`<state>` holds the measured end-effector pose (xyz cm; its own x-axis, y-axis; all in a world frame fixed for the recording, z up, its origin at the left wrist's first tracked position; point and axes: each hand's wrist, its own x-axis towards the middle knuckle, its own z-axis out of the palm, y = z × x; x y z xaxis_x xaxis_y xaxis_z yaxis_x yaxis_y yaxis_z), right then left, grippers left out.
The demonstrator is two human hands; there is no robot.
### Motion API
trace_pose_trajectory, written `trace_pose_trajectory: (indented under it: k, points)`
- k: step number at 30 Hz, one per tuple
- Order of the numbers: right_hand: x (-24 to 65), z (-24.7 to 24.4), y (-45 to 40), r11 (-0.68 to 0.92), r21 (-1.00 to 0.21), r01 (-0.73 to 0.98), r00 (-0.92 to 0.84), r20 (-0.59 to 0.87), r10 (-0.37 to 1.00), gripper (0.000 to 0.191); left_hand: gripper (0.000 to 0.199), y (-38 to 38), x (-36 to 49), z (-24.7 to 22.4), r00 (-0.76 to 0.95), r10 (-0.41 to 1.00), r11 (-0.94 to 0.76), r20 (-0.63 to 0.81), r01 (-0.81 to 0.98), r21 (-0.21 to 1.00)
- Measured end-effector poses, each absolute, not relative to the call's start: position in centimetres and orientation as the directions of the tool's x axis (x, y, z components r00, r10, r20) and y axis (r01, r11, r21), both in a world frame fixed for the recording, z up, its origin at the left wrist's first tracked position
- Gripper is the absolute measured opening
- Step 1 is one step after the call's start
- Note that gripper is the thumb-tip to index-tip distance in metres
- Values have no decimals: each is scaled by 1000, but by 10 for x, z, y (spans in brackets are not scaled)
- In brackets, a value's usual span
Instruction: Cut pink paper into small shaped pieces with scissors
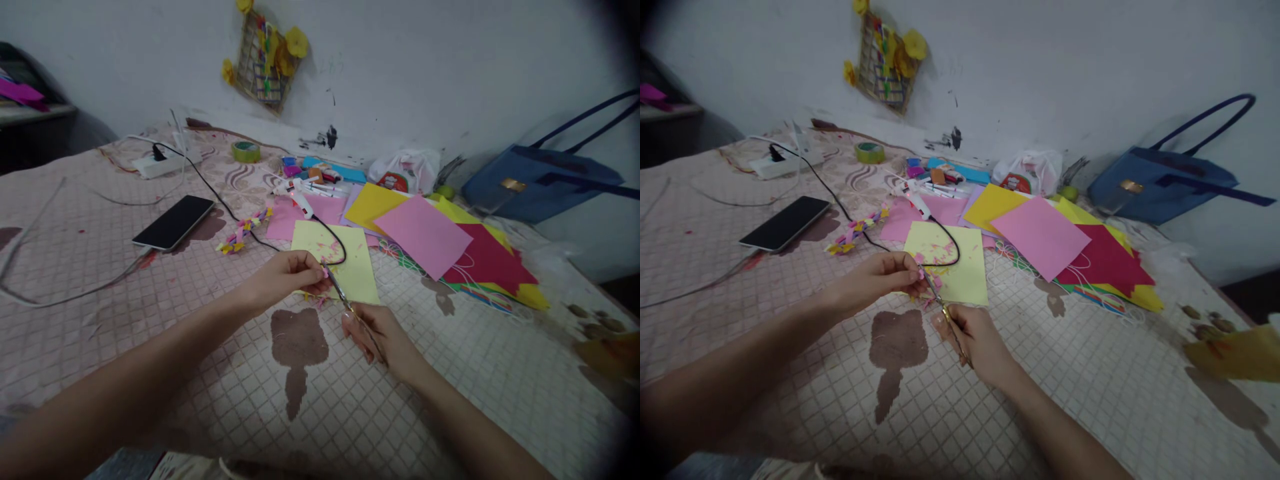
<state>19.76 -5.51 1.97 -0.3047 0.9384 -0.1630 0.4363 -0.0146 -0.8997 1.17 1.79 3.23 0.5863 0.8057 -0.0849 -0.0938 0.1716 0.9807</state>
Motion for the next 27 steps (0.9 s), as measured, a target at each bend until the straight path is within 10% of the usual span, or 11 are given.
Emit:
trace_pose_trajectory:
  k: [27]
  points:
    - [197,23,-55,-1,-881,472,-309,-167,936,37,12,15,13,33,603,790,209,-112,-93,973]
